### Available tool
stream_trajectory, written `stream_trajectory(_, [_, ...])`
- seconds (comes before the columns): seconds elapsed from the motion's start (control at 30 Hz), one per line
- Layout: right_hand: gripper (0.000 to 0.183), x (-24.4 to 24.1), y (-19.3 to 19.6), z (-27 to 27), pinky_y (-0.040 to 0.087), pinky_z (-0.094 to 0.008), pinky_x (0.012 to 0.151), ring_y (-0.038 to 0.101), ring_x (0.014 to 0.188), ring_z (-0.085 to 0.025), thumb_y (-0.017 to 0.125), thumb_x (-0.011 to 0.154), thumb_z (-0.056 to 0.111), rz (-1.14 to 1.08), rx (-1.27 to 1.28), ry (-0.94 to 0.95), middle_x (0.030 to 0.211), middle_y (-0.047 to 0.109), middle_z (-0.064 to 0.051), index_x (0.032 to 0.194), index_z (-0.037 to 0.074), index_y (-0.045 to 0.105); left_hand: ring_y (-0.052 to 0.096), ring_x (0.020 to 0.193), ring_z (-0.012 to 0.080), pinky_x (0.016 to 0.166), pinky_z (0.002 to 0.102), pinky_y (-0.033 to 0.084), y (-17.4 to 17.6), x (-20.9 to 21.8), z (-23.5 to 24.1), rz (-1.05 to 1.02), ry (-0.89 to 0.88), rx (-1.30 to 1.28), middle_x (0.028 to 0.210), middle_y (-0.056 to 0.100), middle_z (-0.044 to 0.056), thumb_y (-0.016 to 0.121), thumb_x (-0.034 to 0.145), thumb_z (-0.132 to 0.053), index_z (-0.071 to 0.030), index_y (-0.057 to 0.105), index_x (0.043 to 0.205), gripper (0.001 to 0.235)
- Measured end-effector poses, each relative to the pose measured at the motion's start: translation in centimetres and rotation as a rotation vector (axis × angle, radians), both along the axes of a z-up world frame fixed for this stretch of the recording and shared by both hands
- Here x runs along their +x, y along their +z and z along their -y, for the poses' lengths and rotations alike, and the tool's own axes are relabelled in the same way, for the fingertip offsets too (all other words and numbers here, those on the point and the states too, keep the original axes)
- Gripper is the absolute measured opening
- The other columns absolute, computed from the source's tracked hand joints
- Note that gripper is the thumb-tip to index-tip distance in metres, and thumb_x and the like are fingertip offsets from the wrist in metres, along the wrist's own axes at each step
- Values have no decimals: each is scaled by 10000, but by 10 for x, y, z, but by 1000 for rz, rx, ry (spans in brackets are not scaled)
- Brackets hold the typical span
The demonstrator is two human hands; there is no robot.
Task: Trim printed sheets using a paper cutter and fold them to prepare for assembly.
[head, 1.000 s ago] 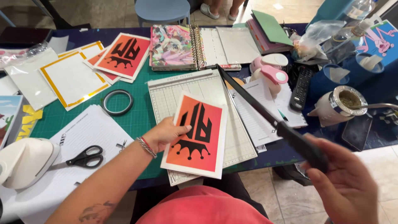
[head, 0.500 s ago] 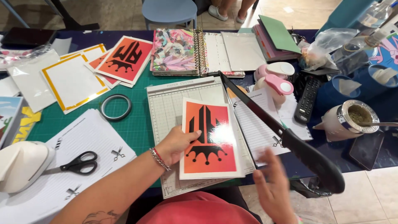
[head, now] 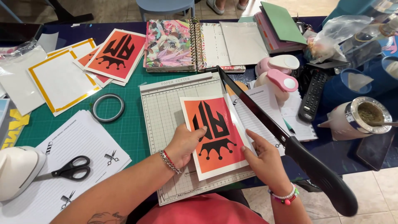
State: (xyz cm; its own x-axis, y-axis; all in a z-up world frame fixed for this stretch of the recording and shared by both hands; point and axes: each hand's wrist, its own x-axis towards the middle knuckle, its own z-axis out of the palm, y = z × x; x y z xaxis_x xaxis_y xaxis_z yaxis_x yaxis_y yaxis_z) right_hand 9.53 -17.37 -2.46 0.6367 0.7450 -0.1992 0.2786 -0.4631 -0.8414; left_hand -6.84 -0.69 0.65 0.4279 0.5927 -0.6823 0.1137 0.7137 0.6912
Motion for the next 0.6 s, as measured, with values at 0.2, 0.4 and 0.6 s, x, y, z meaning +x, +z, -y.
stream_trajectory(0.2, [558,4,-6,-8,315,-263,533,300,592,-95,715,862,141,-55,10,-59,677,349,50,1417,98,669,705,980,221,794,355,623,-8,-1,-29,-194,-87,317,1125,695,88,664,848,31,-77,549,1185,372])
stream_trajectory(0.4, [598,4,-4,-13,450,-271,1160,664,1237,-94,723,824,156,-115,-11,-86,1336,735,-53,1410,86,630,135,1574,412,1252,523,214,-32,17,-41,-321,-379,1485,1678,152,213,840,786,-98,-71,382,1495,845])
stream_trajectory(0.6, [580,9,-20,-10,482,-222,1044,674,1153,-63,738,822,126,-92,42,-71,1284,766,-56,1392,57,650,169,1550,349,1241,533,108,-58,67,-26,-494,-978,1704,1662,238,218,442,985,-534,16,307,1554,802])
